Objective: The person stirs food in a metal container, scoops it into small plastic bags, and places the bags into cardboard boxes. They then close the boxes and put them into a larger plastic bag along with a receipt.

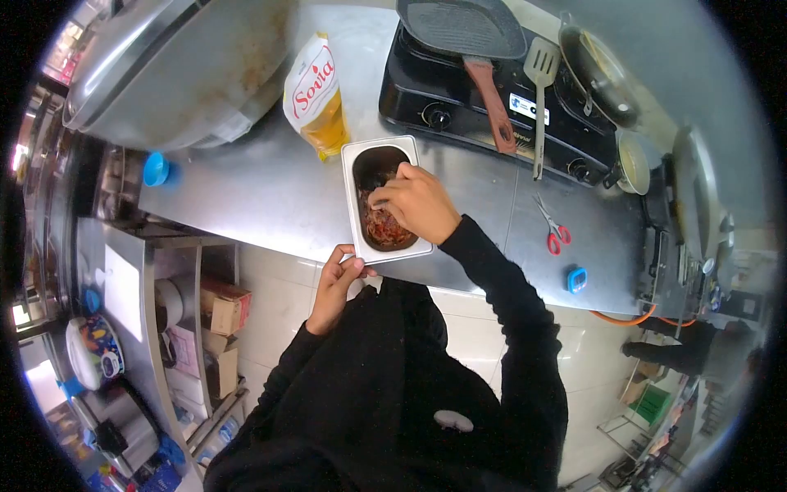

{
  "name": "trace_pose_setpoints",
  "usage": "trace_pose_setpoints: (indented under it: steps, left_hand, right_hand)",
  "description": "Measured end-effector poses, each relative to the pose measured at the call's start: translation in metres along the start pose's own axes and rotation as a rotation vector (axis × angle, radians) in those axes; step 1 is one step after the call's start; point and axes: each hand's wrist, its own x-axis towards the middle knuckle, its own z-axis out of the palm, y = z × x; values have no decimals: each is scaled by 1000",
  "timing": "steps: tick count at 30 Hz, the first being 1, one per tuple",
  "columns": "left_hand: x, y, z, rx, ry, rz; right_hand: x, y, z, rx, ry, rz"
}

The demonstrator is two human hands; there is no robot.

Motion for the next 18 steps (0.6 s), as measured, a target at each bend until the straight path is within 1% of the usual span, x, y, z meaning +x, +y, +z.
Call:
trace_pose_setpoints:
  steps: [2,5,8,11,14,17,18]
  left_hand:
    - [0,0,1,-8,1,5]
    - [0,0,2,-16,6,4]
    - [-1,1,2,-16,10,2]
    - [-1,2,2,3,6,5]
    - [0,-2,0,-4,-5,18]
    - [1,-8,-3,-9,3,18]
    - [1,-8,-3,-6,4,14]
  right_hand:
    - [3,8,4,54,-56,68]
    - [1,8,-12,90,-162,132]
    - [-8,-2,-27,169,-227,68]
    - [-17,-17,-39,132,-195,49]
    - [-20,-33,-62,40,-77,-4]
    - [-26,-45,-69,133,-123,42]
    - [-29,-43,-63,98,-145,-6]
